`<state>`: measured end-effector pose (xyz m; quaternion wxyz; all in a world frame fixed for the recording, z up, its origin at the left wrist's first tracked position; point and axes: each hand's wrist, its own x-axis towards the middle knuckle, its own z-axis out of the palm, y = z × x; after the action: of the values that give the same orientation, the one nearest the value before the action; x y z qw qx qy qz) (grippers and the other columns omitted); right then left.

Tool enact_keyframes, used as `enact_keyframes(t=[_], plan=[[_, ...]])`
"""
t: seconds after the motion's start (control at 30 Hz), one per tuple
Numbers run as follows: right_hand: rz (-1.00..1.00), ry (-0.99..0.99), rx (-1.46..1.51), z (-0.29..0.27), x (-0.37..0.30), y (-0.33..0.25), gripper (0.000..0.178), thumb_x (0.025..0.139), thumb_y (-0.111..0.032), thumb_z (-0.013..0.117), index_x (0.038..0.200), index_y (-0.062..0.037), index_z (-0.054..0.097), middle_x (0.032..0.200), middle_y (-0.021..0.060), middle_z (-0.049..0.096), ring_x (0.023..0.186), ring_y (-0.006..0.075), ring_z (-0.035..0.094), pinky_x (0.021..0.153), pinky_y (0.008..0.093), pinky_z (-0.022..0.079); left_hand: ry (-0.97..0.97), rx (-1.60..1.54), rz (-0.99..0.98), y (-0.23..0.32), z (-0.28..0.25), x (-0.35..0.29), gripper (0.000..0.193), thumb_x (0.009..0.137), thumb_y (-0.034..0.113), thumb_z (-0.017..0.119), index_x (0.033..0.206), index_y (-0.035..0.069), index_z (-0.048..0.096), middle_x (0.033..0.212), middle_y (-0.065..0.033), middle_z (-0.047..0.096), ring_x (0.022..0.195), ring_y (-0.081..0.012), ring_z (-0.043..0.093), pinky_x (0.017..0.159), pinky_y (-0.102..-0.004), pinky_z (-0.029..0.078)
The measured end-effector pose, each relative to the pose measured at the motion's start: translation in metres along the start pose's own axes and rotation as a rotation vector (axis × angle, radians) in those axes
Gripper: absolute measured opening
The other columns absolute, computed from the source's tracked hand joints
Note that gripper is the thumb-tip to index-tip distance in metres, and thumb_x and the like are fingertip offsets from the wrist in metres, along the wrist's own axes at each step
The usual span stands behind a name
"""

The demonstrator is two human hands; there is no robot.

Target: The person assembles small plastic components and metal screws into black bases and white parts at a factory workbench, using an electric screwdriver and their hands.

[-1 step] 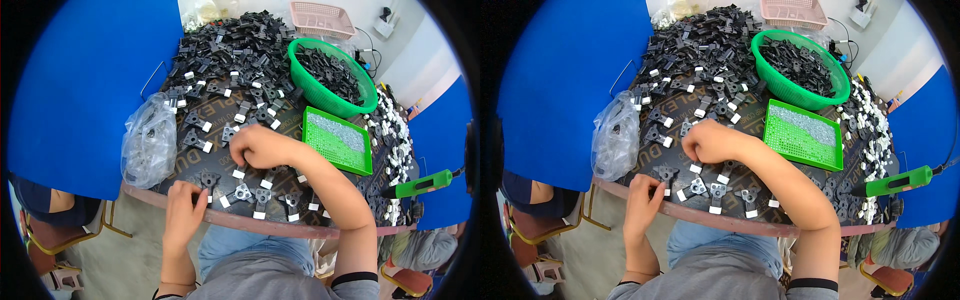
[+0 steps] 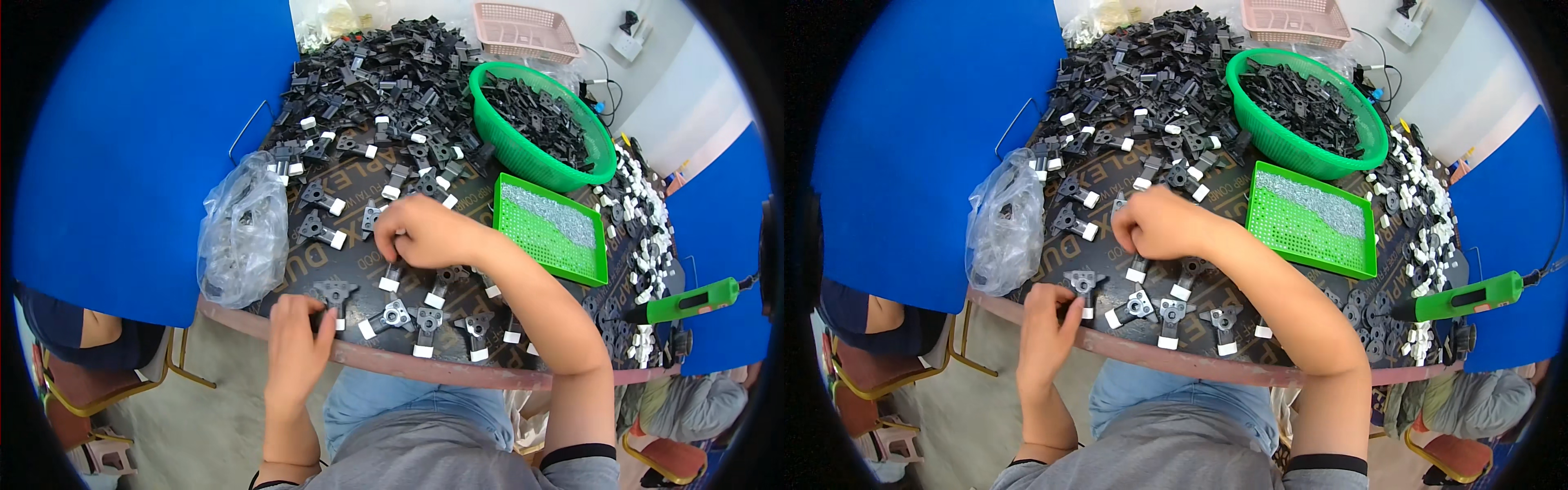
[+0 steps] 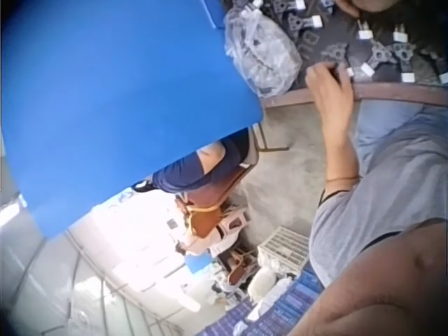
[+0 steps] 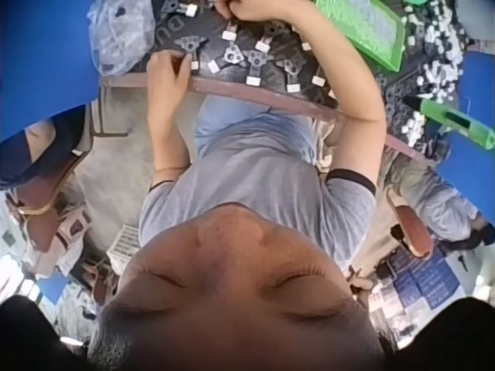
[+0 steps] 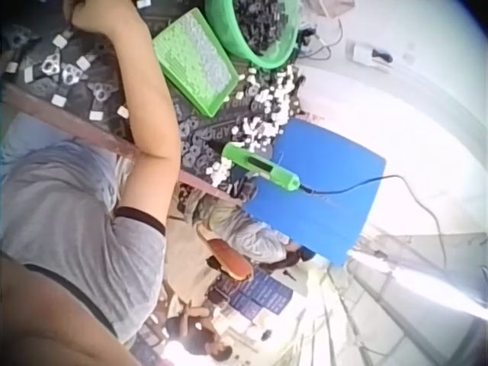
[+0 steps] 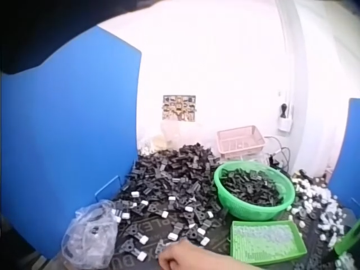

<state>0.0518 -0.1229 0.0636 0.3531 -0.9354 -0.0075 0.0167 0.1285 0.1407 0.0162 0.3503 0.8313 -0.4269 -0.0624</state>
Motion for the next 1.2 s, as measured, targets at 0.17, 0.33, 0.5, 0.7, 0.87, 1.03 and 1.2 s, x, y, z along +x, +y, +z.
enact_keyframes(t=[0.17,0.33,0.5,0.7,0.87,1.03,1.2], plan=[[-0.086,0.383,-0.274,0.015,0.02,0.006,0.034,0.074,-0.005,0.069,0.108,-0.0085,0.065,0.107,0.0125,0.064,0.107,0.0315,0.06,0.088,0.0407,0.05,0.118,0.131,0.059,0.008,-0.002,0.027,0.034,0.091,0.007,0.061,0.124,0.0,0.053,0.103,-0.0186,0.054,0.094,-0.0372,0.054,0.084,-0.0455,0.044],[0.051,0.202,-0.371,0.022,0.027,0.008,0.035,0.073,-0.007,0.074,0.108,-0.0097,0.066,0.109,0.0121,0.059,0.108,0.0337,0.058,0.092,0.0415,0.049,0.113,0.276,0.158,0.003,0.021,0.07,0.04,0.091,0.019,0.066,0.128,0.007,0.057,0.119,-0.0227,0.053,0.108,-0.0414,0.055,0.092,-0.0473,0.045],[-0.122,0.689,-0.215,-0.014,-0.037,-0.03,0.03,0.074,-0.006,0.075,0.103,-0.0058,0.068,0.105,0.0118,0.063,0.093,0.0289,0.064,0.082,0.0365,0.053,0.085,0.181,0.184,0.005,0.016,0.064,0.037,0.09,0.025,0.07,0.119,0.004,0.062,0.135,-0.0264,0.048,0.121,-0.0444,0.05,0.099,-0.0474,0.044],[0.39,0.738,-0.078,-0.019,-0.213,-0.09,0.034,0.072,0.001,0.08,0.104,-0.0002,0.071,0.103,0.0059,0.062,0.076,0.0105,0.059,0.067,0.0241,0.048,-0.155,-0.031,0.241,0.046,0.003,0.009,0.042,0.081,0.011,0.076,0.12,0.004,0.061,0.104,-0.0128,0.06,0.095,-0.0302,0.056,0.082,-0.0388,0.047],[0.726,0.773,0.073,0.031,-0.294,-0.082,0.033,0.071,0.001,0.081,0.103,0.0003,0.071,0.099,0.0069,0.063,0.075,0.0106,0.06,0.064,0.0217,0.047,-0.131,-0.065,0.169,0.044,0.034,-0.004,0.051,0.081,0.004,0.075,0.128,0.005,0.057,0.084,-0.0059,0.055,0.074,-0.0156,0.053,0.065,-0.0288,0.045],[0.912,0.786,-0.094,0.064,-0.311,-0.052,0.031,0.073,-0.003,0.08,0.102,-0.0006,0.07,0.088,0.009,0.062,0.068,0.0148,0.059,0.062,0.0266,0.049,-0.023,-0.039,0.027,0.057,0.045,-0.009,0.045,0.087,0.005,0.068,0.13,0.003,0.056,0.08,-0.0062,0.049,0.075,-0.0209,0.049,0.07,-0.0326,0.044],[0.893,0.945,-0.313,0.079,-0.306,-0.028,0.04,0.072,-0.009,0.083,0.108,-0.0018,0.066,0.096,0.0119,0.064,0.071,0.0226,0.059,0.063,0.0317,0.049,-0.017,0.078,0.564,0.105,0.063,-0.02,0.049,0.083,0.011,0.072,0.129,0.006,0.055,0.107,-0.0123,0.056,0.103,-0.0309,0.054,0.092,-0.0435,0.043]])
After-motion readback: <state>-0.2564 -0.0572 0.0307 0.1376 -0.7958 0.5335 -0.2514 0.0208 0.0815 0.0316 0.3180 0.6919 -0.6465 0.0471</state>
